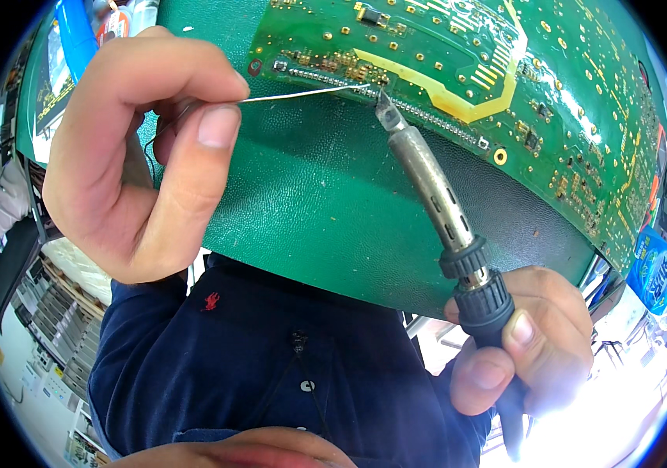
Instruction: The person solders a circuit board with a soldering iron and solder wire, and uses a desoldering pump.
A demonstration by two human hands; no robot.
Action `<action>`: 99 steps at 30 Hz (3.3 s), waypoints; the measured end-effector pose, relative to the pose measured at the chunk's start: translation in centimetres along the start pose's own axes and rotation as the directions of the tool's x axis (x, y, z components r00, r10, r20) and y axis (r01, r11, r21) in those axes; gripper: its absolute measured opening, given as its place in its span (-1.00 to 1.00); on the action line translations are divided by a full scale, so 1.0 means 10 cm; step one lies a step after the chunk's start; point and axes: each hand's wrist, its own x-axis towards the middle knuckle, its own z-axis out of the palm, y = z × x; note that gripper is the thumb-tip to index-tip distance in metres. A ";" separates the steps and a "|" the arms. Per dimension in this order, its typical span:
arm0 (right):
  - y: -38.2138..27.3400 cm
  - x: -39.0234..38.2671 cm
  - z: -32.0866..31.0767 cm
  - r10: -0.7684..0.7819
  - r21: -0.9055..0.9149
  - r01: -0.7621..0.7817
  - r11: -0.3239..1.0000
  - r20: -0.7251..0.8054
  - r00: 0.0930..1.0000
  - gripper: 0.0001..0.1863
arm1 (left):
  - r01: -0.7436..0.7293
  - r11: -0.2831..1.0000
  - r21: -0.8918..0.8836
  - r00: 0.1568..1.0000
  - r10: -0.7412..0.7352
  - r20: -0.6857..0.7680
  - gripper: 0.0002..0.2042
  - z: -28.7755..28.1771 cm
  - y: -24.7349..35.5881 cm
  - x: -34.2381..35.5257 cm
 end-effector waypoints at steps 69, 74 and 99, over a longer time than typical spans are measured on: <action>-0.07 0.08 -0.21 0.149 0.225 -0.154 0.962 0.038 0.988 -0.92 | -0.080 0.535 -0.841 0.915 -0.296 -0.275 -0.66 -1.61 -0.23 -0.21; -0.05 0.05 -0.22 0.161 0.238 -0.162 0.958 0.023 0.987 -0.92 | -0.355 0.517 -0.779 0.781 -0.295 -0.551 -0.81 -0.77 0.53 0.07; -0.05 0.06 -0.21 0.138 0.246 -0.138 0.959 0.020 0.990 -0.89 | -0.373 0.525 -0.765 0.782 -0.266 -0.564 -0.83 -0.13 0.58 0.22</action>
